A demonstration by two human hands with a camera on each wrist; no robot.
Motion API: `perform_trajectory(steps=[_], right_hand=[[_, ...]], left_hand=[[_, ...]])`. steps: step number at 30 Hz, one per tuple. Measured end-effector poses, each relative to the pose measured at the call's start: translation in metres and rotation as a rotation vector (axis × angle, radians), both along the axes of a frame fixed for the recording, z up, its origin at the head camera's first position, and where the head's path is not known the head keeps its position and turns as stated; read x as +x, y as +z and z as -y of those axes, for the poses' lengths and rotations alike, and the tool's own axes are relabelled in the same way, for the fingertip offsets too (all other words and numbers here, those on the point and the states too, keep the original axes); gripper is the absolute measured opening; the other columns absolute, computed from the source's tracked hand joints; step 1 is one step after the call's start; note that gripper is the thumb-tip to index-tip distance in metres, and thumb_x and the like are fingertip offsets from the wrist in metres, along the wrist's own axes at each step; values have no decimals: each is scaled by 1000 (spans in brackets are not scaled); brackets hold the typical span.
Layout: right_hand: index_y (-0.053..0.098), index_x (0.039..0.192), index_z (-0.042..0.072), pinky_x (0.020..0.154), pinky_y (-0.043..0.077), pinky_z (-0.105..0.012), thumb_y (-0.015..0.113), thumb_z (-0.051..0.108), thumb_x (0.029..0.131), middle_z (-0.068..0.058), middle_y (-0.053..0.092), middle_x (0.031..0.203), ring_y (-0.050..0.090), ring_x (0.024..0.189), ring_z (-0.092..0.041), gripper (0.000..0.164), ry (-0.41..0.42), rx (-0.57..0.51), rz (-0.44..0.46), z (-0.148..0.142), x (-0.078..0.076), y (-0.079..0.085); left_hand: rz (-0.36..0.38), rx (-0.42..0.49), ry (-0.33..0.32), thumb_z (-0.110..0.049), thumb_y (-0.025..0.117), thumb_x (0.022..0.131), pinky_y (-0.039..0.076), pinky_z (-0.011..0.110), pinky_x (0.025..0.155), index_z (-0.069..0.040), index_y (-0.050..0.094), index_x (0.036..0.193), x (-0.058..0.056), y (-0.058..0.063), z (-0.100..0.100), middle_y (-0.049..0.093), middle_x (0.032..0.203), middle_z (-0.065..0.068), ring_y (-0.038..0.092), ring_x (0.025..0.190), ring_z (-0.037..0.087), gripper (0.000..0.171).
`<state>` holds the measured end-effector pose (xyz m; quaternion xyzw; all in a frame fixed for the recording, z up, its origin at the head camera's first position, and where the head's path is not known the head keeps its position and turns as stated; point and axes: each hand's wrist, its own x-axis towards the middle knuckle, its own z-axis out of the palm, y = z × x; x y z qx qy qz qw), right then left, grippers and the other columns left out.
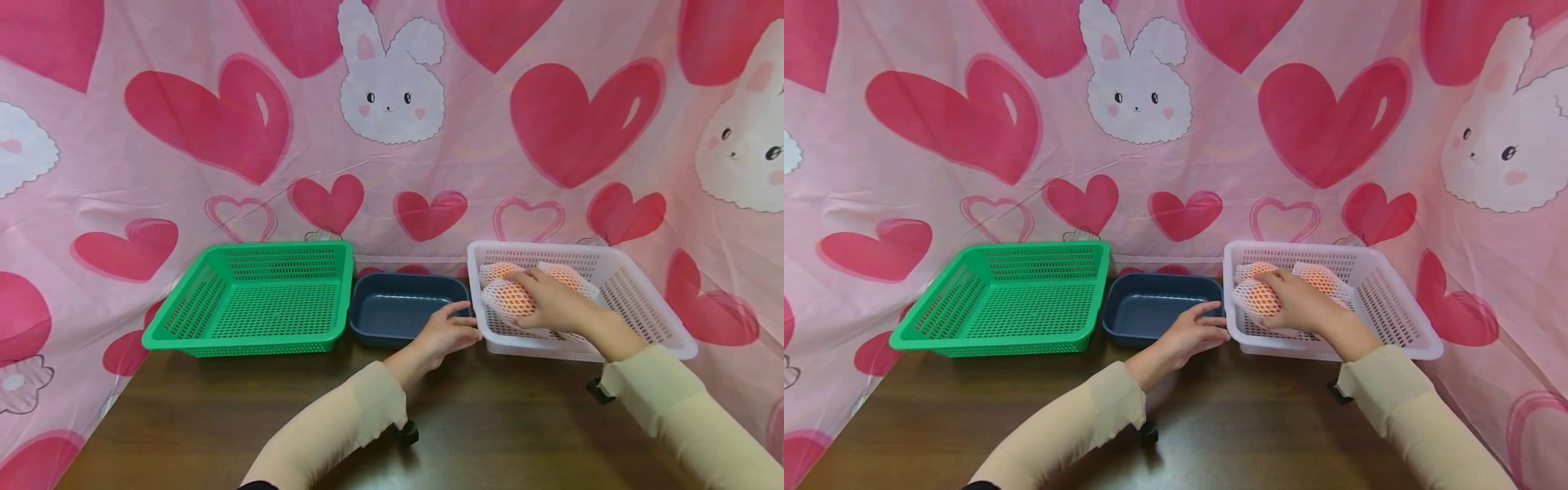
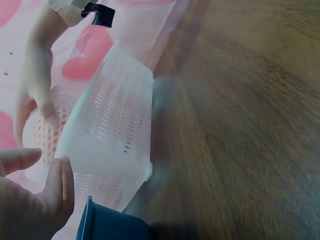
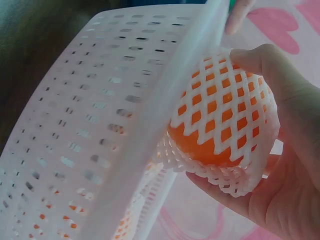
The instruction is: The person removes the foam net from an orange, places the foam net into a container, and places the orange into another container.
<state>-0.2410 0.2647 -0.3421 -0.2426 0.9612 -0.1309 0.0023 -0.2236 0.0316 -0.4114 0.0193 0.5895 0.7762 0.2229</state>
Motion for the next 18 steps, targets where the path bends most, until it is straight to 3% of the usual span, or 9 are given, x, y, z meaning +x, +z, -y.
perform_trajectory(steps=[9,18], right_hand=[[47,149,4,95,46,-69,86,32,81,-31,50,137,56,119,-49,83,9,-17,-26,5,5,10],[46,150,10,97,45,-68,84,42,82,-26,52,139,55,121,-47,85,42,-37,-99,12,12,8]], left_hand=[[-13,-52,-64,-4,65,99,52,45,99,-3,46,151,-1,2,14,69,126,17,72,101,25,55],[-37,-101,-115,-11,64,101,49,48,103,-4,46,151,-1,6,29,62,136,21,67,115,32,53]])
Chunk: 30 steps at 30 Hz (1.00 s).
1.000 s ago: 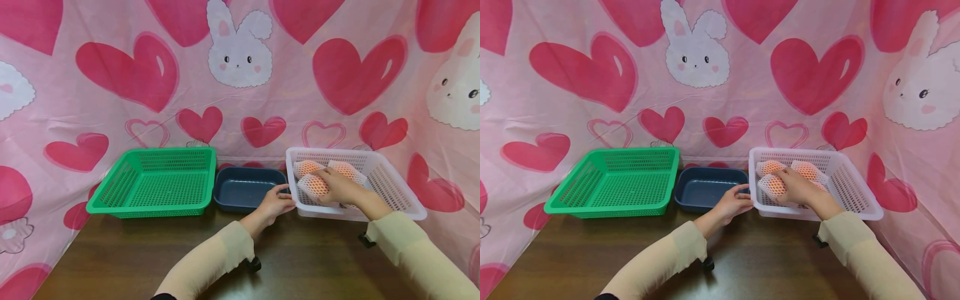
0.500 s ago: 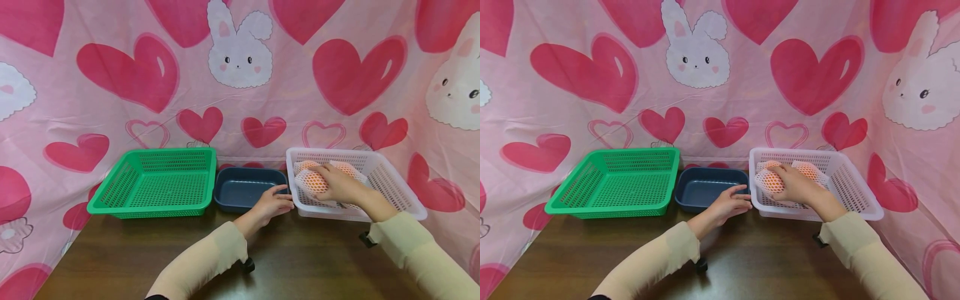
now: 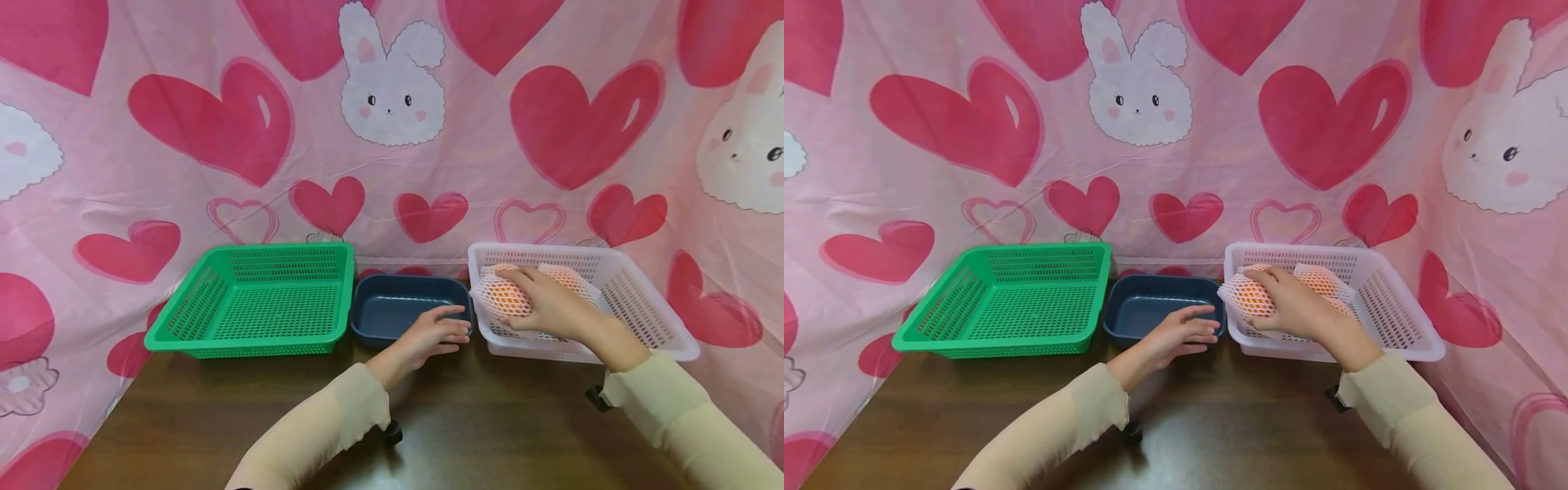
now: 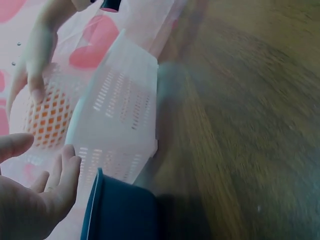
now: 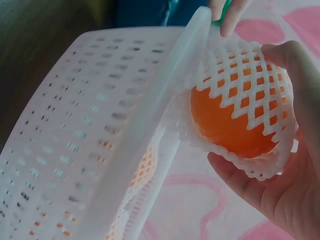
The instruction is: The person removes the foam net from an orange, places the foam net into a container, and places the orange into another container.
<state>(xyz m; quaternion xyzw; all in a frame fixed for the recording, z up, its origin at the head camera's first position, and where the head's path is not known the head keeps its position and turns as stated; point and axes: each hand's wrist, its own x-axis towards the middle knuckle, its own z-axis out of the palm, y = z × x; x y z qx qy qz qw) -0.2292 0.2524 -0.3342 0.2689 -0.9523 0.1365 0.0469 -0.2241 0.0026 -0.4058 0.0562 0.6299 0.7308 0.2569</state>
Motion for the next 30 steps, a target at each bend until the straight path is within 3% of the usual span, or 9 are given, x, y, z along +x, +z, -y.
perform_trajectory(steps=[7,17,21,26,30], right_hand=[[48,149,9,97,46,-66,85,39,81,-23,54,136,57,118,-43,83,47,-24,-40,11,8,1],[51,148,14,92,49,-67,88,42,76,-16,56,133,56,117,-38,85,107,-46,-80,29,17,1],[51,148,15,91,50,-66,88,43,77,-14,55,134,56,116,-36,85,141,-62,-82,38,21,-2],[52,146,10,92,52,-56,89,40,77,-13,57,131,58,113,-32,84,206,-99,-107,51,24,-10],[53,147,10,92,54,-53,89,40,77,-11,57,130,58,113,-30,84,214,-112,-84,61,27,-17]], left_hand=[[-43,-55,-7,-10,67,100,49,49,103,-6,53,146,2,2,12,65,132,20,69,112,29,49],[-109,-130,-33,-8,67,98,49,55,102,-4,52,146,15,3,38,65,131,21,67,114,32,51],[-109,-134,-58,-8,68,97,48,56,102,-4,53,145,18,0,45,64,133,22,65,116,33,51],[-123,-148,-78,-7,67,97,46,59,103,-2,51,146,24,-5,54,63,134,23,65,115,31,51],[-120,-166,-89,-7,66,96,48,58,101,0,50,146,29,-11,64,63,134,24,66,114,28,53]])
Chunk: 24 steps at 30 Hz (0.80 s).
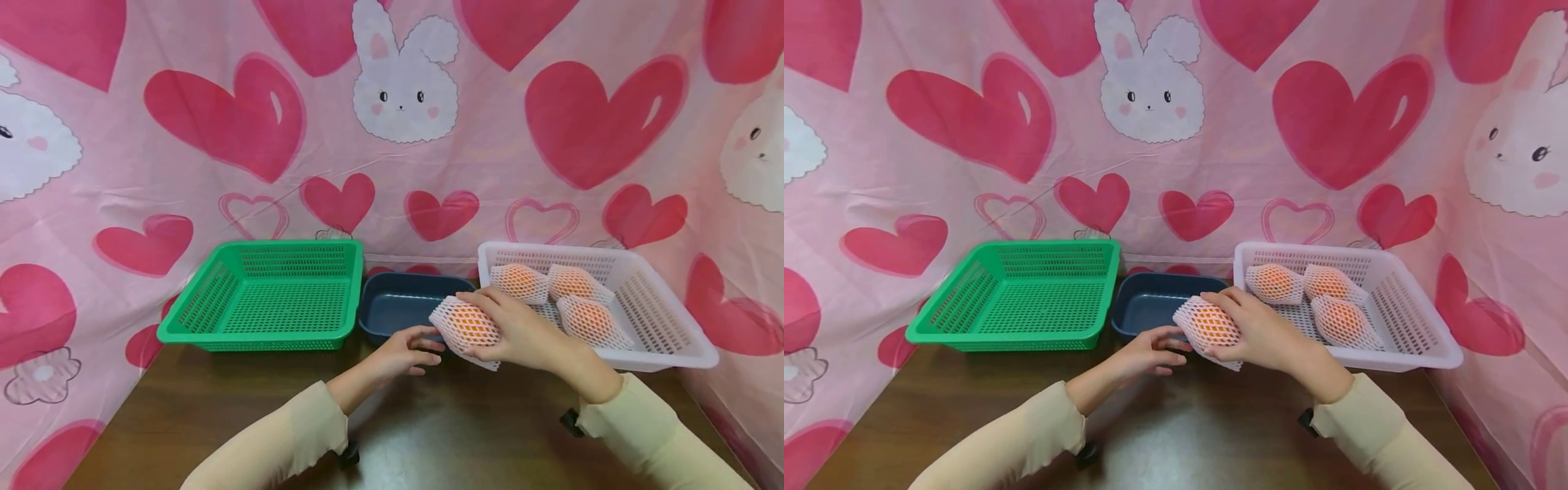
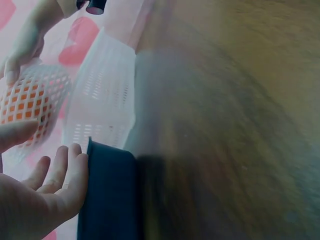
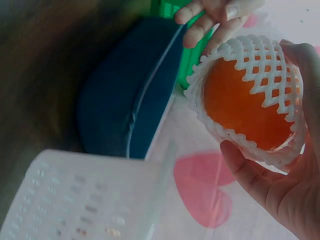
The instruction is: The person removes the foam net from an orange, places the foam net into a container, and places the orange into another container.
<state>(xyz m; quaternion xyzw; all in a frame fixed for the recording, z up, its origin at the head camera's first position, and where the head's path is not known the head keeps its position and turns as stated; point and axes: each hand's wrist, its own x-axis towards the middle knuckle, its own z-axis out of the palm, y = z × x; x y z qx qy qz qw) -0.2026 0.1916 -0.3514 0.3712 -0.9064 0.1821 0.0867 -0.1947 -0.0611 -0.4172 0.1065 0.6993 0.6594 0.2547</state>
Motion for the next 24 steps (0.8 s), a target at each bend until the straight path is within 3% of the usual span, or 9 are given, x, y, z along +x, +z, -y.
perform_trajectory(steps=[5,13,24], right_hand=[[53,147,14,92,55,-53,87,47,78,-8,58,131,58,113,-29,83,-7,0,48,10,4,-8],[53,147,15,92,56,-47,85,46,80,-4,57,129,60,111,-22,80,59,-49,86,27,6,-29],[50,146,17,91,55,-42,86,43,81,0,55,131,58,112,-16,79,101,-173,178,47,9,-60]], left_hand=[[3,-3,-14,-8,70,93,50,56,100,1,49,146,5,-9,13,61,136,25,66,112,26,58],[23,25,-30,-3,72,89,54,50,94,4,42,148,12,-22,32,64,131,16,69,104,25,66],[82,37,-61,4,74,88,57,41,91,4,29,156,21,-28,50,60,131,17,65,115,35,81]])
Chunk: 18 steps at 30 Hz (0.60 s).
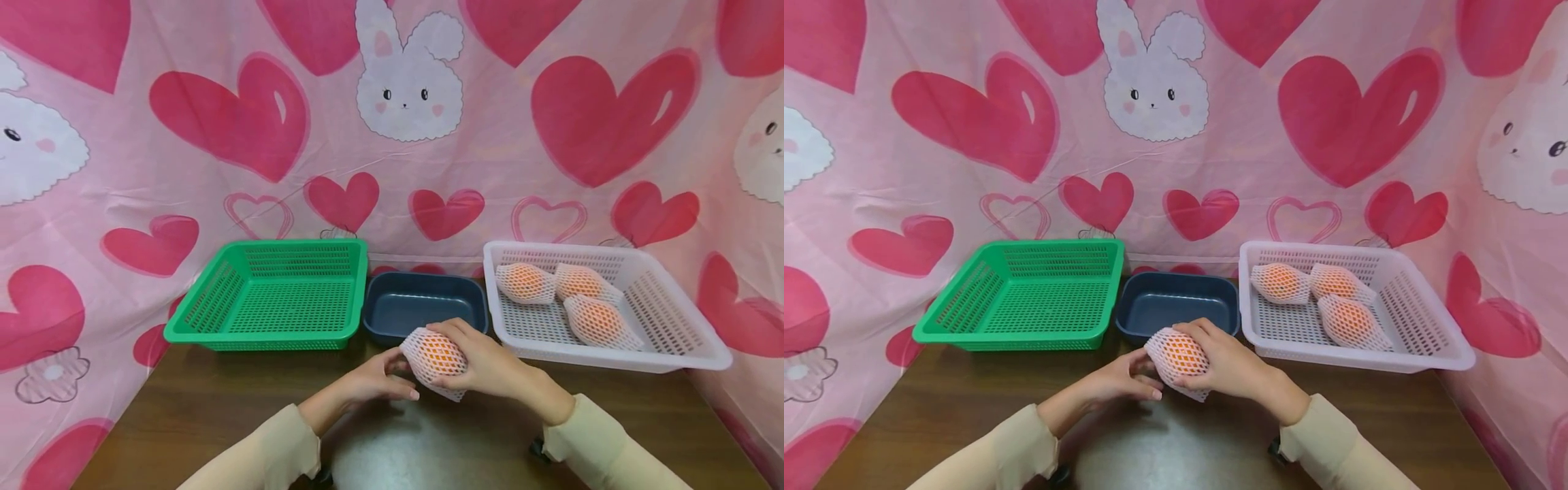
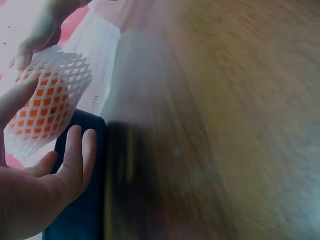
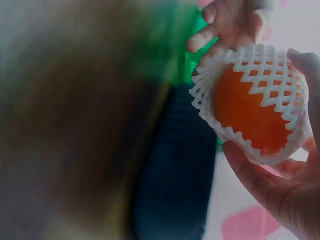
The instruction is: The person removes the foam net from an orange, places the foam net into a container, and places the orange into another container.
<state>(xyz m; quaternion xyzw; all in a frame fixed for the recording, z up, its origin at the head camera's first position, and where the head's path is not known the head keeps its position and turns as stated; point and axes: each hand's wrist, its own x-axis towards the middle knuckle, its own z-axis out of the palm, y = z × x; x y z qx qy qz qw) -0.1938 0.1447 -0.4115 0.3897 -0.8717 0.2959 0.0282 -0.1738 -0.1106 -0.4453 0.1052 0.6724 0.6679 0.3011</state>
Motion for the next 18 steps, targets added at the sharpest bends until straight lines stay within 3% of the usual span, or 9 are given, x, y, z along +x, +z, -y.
perform_trajectory(steps=[9,18], right_hand=[[49,144,14,91,54,-38,86,40,83,-2,54,131,59,111,-16,76,27,-77,66,13,6,-27],[46,141,9,95,52,-41,88,36,81,-5,52,129,58,112,-19,79,1,-125,64,25,11,-46]], left_hand=[[-19,-20,-9,-6,77,88,56,40,85,4,40,149,4,-5,14,63,124,13,67,101,23,72],[-32,-111,48,-14,76,92,54,50,93,0,45,147,5,-4,16,59,133,14,60,113,24,65]])
